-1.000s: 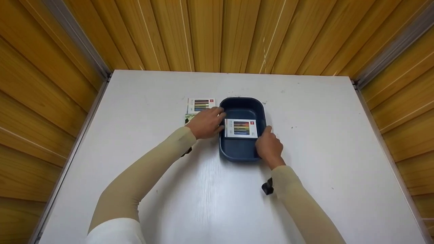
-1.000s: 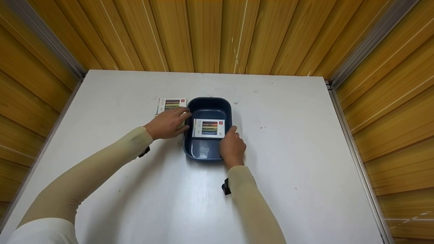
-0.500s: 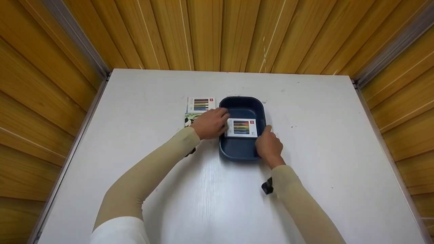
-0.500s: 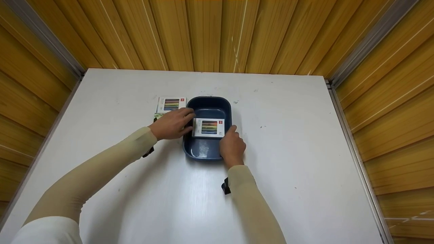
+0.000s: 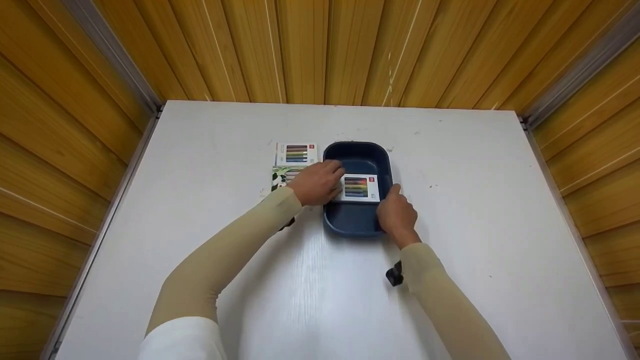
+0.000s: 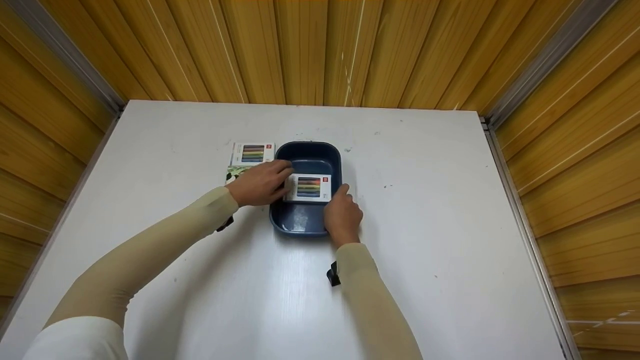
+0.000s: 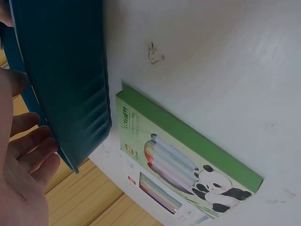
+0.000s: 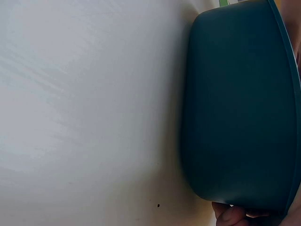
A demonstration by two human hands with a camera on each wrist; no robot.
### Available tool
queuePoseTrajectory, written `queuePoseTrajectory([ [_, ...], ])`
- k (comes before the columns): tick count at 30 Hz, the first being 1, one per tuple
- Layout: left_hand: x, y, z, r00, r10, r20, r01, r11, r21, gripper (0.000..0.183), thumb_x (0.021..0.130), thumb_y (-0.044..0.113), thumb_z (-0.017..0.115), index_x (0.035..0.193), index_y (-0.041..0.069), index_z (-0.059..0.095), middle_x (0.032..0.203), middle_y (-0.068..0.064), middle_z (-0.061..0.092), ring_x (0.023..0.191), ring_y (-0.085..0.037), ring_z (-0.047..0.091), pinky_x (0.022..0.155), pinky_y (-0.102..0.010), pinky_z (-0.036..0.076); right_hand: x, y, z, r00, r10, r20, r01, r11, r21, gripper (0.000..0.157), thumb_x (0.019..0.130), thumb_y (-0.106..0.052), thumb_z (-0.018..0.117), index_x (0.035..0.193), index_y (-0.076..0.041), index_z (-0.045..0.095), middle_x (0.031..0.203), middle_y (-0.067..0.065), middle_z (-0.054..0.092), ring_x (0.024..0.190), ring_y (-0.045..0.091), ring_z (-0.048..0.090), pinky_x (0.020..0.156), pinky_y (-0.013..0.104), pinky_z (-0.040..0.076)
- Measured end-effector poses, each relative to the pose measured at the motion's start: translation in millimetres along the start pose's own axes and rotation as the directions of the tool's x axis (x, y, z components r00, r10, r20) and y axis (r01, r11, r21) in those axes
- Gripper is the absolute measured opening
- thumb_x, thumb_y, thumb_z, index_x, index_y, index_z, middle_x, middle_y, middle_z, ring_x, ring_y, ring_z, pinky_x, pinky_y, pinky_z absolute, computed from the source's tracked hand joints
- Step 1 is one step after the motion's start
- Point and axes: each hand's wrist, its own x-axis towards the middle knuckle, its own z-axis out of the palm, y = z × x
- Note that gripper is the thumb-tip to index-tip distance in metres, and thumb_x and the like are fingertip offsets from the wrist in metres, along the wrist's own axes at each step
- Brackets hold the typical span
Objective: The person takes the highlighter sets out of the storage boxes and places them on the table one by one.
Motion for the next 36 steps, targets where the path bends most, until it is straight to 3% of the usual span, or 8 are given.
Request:
queuePoseTrajectory([
  [8, 8.4, 5.3, 2.7, 0.999, -0.007, 0.043, 0.007, 1.0, 0.013, 0.041, 0.098, 0.029, 0.05, 0.132, 0.005, 0.05, 0.133, -0.012, 0.052, 0.118, -0.027, 0.056, 0.103, -0.039, 0.046, 1.2, 0.1, -1.4, 1.0, 0.017, 0.013, -0.017, 1.0, 0.008, 0.035, 0.099, -0.016, 0.035, 0.128, 0.003, 0.039, 0.109, 0.027, 0.064, 0.095, 0.042, 0.065, 0.075, 0.052, 0.051],
  [19, 16.1, 11.1, 8.7, 0.996, -0.025, 0.082, 0.025, 1.0, 0.003, 0.055, 0.094, 0.039, 0.058, 0.138, 0.007, 0.044, 0.134, -0.011, 0.052, 0.117, -0.025, 0.057, 0.099, -0.038, 0.049, 3.1, -1.2, -1.3, 1.0, 0.024, 0.02, -0.024, 0.999, 0.023, 0.041, 0.099, -0.017, 0.036, 0.135, 0.004, 0.036, 0.118, 0.027, 0.062, 0.103, 0.044, 0.063, 0.085, 0.056, 0.05],
  [29, 22.0, 15.7, 9.0, 0.983, -0.059, 0.176, 0.062, 0.998, -0.01, 0.069, 0.09, 0.042, 0.063, 0.144, 0.008, 0.038, 0.139, -0.011, 0.049, 0.124, -0.026, 0.053, 0.103, -0.039, 0.046, 3.0, -1.6, -2.1, 0.999, 0.029, 0.03, -0.03, 0.999, 0.023, 0.04, 0.099, -0.017, 0.036, 0.134, 0.003, 0.036, 0.118, 0.027, 0.062, 0.102, 0.043, 0.063, 0.084, 0.055, 0.049],
  [36, 28.1, 16.3, 17.0, 0.982, -0.053, 0.181, 0.057, 0.998, -0.021, 0.072, 0.085, 0.044, 0.069, 0.141, 0.007, 0.042, 0.135, -0.012, 0.052, 0.121, -0.028, 0.054, 0.104, -0.04, 0.045, 1.6, -0.7, -0.5, 1.0, 0.002, 0.0, -0.002, 1.0, -0.009, 0.037, 0.098, -0.016, 0.039, 0.13, 0.003, 0.038, 0.11, 0.027, 0.064, 0.097, 0.043, 0.066, 0.078, 0.055, 0.051],
])
